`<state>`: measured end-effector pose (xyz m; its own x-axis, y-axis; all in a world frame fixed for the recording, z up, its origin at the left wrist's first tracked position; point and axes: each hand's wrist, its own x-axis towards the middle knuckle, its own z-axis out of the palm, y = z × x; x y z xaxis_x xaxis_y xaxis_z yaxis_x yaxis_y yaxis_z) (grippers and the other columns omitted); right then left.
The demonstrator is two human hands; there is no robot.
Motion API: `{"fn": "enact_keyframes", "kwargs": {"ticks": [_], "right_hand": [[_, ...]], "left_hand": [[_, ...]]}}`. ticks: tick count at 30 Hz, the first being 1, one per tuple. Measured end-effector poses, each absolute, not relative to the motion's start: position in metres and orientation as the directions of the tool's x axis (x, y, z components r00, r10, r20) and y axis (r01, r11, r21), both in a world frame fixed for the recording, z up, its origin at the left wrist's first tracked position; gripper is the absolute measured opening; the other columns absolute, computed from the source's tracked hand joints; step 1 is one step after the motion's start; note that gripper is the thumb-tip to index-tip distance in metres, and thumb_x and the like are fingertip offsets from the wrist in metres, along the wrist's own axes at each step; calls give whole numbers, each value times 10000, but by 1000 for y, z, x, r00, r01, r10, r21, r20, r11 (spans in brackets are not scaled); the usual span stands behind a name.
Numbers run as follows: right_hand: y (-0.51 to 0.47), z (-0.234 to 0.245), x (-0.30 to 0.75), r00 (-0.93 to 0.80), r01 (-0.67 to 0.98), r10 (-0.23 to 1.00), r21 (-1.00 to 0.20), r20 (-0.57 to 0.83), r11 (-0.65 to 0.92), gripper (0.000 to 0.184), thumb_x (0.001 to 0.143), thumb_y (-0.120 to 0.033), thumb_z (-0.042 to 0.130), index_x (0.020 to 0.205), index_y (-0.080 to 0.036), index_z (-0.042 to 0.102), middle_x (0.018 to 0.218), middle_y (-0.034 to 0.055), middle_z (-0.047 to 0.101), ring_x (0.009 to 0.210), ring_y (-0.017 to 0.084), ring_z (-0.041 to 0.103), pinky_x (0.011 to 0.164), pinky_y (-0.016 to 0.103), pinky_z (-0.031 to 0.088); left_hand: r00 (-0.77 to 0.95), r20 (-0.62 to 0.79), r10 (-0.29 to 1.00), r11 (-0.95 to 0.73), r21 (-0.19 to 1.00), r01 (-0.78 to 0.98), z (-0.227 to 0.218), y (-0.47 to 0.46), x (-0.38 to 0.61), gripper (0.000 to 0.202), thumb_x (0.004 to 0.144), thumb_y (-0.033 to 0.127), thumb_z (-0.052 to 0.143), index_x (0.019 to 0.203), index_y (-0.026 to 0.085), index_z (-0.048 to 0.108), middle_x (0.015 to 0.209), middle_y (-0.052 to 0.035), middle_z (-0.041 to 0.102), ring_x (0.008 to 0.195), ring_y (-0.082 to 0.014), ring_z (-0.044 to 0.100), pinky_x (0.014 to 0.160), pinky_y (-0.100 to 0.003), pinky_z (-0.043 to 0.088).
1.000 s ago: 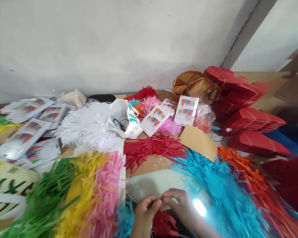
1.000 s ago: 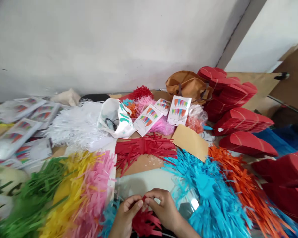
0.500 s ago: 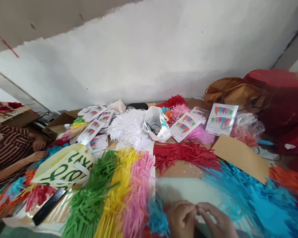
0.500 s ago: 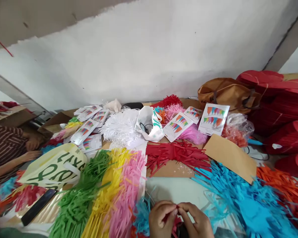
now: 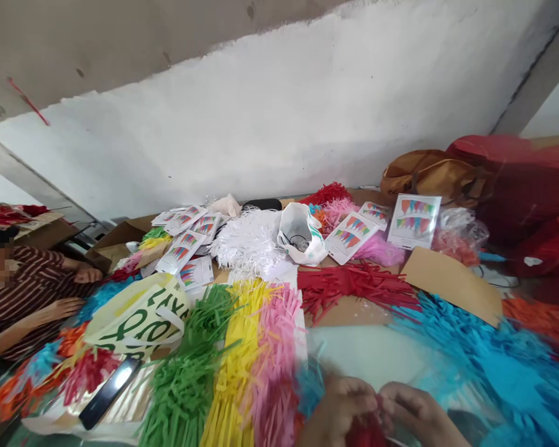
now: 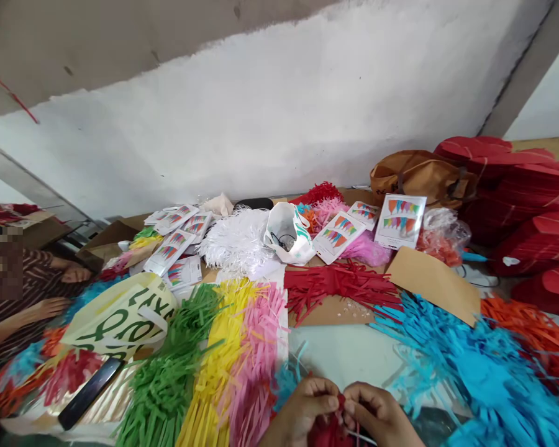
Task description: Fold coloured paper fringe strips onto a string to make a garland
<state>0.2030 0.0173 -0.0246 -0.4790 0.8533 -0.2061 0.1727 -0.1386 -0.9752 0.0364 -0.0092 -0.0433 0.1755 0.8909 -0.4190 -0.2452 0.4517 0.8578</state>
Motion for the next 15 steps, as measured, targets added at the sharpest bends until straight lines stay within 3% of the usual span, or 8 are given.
{"fn": "enact_keyframes", "kwargs": {"ticks": [2,5,8,12,15], "right_hand": [[10,-20,192,-325,208,932,-974,-158,-93,431,836,-594,576,675,-202,649,638,39,652,622,198,618,601,284,501],[-1,-20,175,-79,310,995,-950,-63,-35,353,844,-500,574,674,-196,635,649,29,641,643,190,604,629,280,488],[-6,-20,161,36,355,999,-934,-35,-45,250,847,-357,551,679,-187,624,645,19,638,621,168,594,606,256,466],[-12,-24,155,116,393,993,-919,7,-40,159,784,-224,562,672,-168,659,666,26,661,643,150,597,619,234,448],[-21,-53,183,110,356,993,-931,-44,-81,175,769,-257,590,808,-174,739,757,38,715,700,163,635,650,235,461]], "left_hand": [[85,-397,914,405,881,-245,-36,-12,32,420,640,549,775,755,156,679,664,-11,631,656,-151,589,689,-282,473],[-21,-212,977,208,972,-114,-30,-13,28,256,704,430,750,695,192,657,725,-3,618,748,-158,578,739,-262,463],[41,-35,999,33,999,31,-35,-9,24,210,800,413,643,759,207,651,792,-22,632,763,-174,606,723,-270,491],[282,-96,955,59,989,136,-47,3,16,225,779,440,651,774,216,646,742,-17,655,716,-185,638,692,-271,519],[347,-173,922,95,968,231,-55,17,1,322,726,553,679,684,234,667,679,-16,680,692,-196,642,688,-271,522]]}}
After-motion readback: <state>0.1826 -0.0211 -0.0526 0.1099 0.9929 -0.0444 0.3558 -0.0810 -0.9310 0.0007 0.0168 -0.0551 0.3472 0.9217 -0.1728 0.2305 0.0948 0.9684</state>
